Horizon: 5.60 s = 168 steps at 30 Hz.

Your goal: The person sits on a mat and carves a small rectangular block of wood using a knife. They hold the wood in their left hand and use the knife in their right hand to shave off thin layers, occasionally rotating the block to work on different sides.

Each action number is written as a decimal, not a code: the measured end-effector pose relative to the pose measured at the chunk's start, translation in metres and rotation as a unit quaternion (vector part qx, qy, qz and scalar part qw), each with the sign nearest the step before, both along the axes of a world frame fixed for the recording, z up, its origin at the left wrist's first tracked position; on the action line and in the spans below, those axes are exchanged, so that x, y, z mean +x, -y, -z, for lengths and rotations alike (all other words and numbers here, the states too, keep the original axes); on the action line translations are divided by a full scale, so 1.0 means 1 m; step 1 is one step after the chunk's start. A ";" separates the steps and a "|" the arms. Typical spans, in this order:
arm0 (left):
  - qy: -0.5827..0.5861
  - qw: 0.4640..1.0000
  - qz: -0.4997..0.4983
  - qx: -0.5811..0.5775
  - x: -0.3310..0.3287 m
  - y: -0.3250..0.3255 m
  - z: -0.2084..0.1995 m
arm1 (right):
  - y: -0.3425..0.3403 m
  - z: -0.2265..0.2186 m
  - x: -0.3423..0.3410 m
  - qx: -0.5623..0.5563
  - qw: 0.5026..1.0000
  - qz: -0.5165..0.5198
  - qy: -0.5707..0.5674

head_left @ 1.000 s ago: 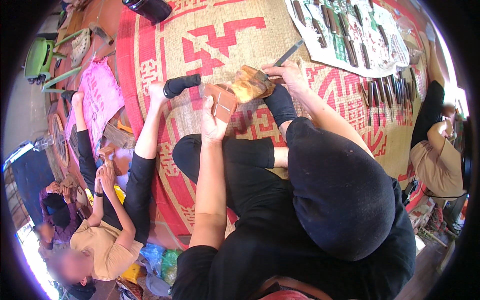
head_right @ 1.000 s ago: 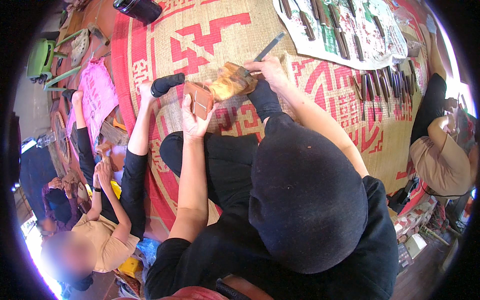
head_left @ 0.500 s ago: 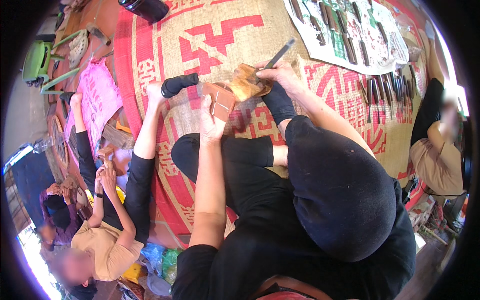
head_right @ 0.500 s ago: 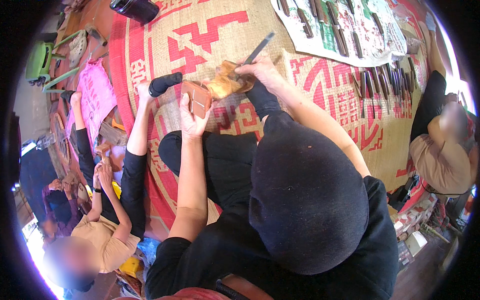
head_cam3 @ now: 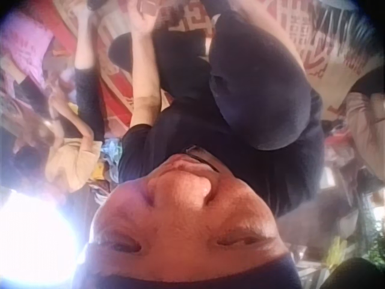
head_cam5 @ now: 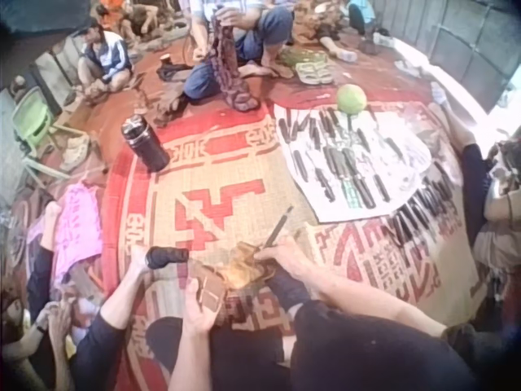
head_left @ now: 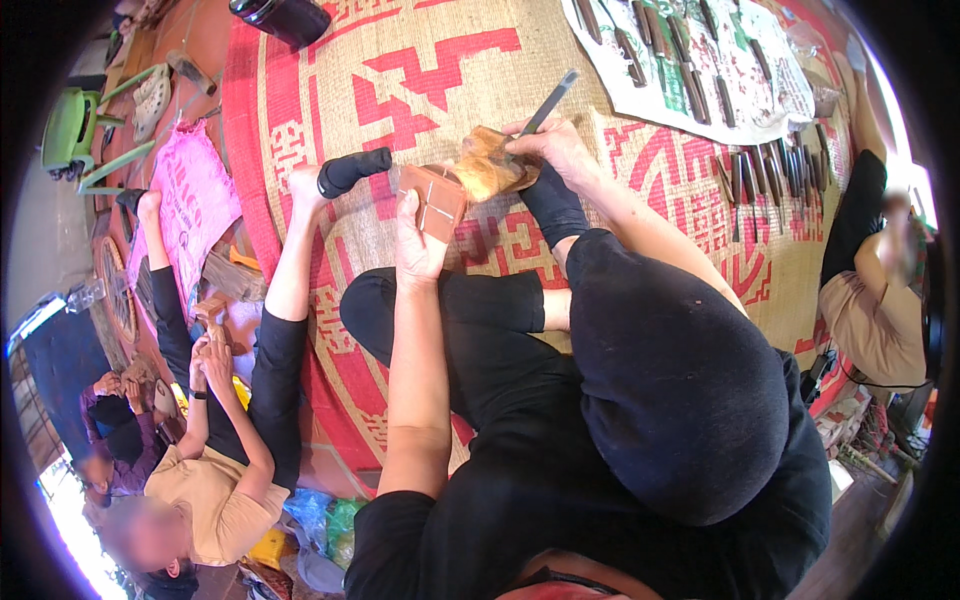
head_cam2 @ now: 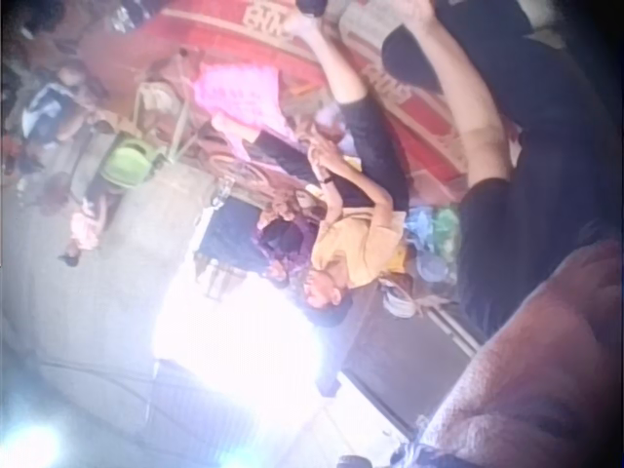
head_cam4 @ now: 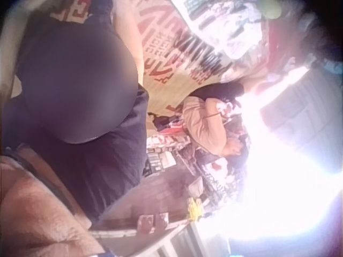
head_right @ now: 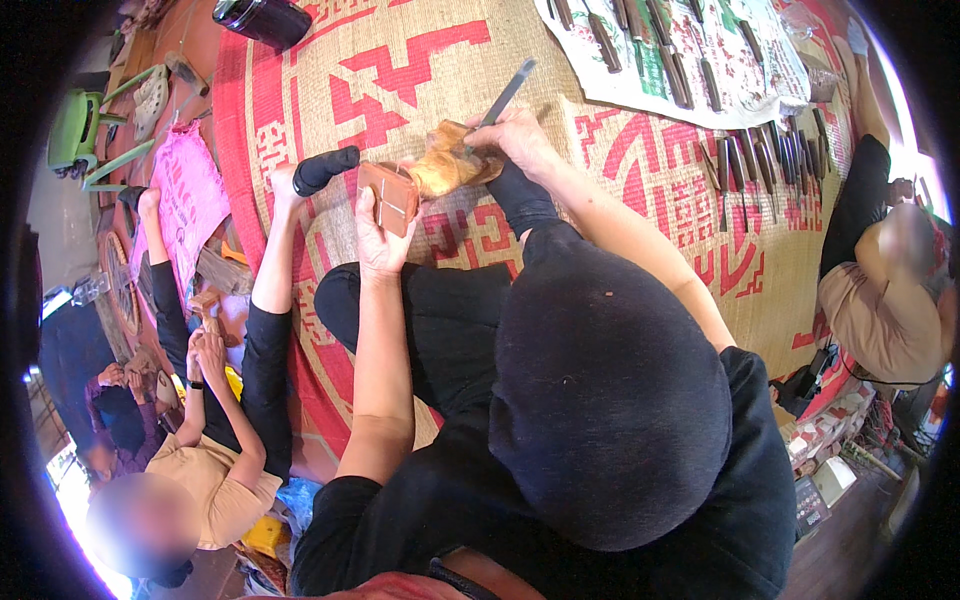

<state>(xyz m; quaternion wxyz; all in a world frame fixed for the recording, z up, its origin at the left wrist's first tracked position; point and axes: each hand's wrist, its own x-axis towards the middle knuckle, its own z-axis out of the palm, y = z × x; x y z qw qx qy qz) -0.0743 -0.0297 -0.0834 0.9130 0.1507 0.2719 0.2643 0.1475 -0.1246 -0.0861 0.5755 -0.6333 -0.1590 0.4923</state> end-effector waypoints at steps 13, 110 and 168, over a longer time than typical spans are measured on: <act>0.018 1.000 -0.004 -0.017 0.000 0.000 0.000 | -0.006 0.002 0.005 -0.039 0.999 0.009 0.022; 0.016 1.000 -0.007 0.004 0.005 0.002 -0.009 | -0.031 0.001 0.009 -0.073 0.997 0.012 0.011; 0.006 1.000 -0.011 -0.004 0.000 -0.001 0.003 | -0.033 0.012 0.006 -0.028 0.998 -0.032 0.048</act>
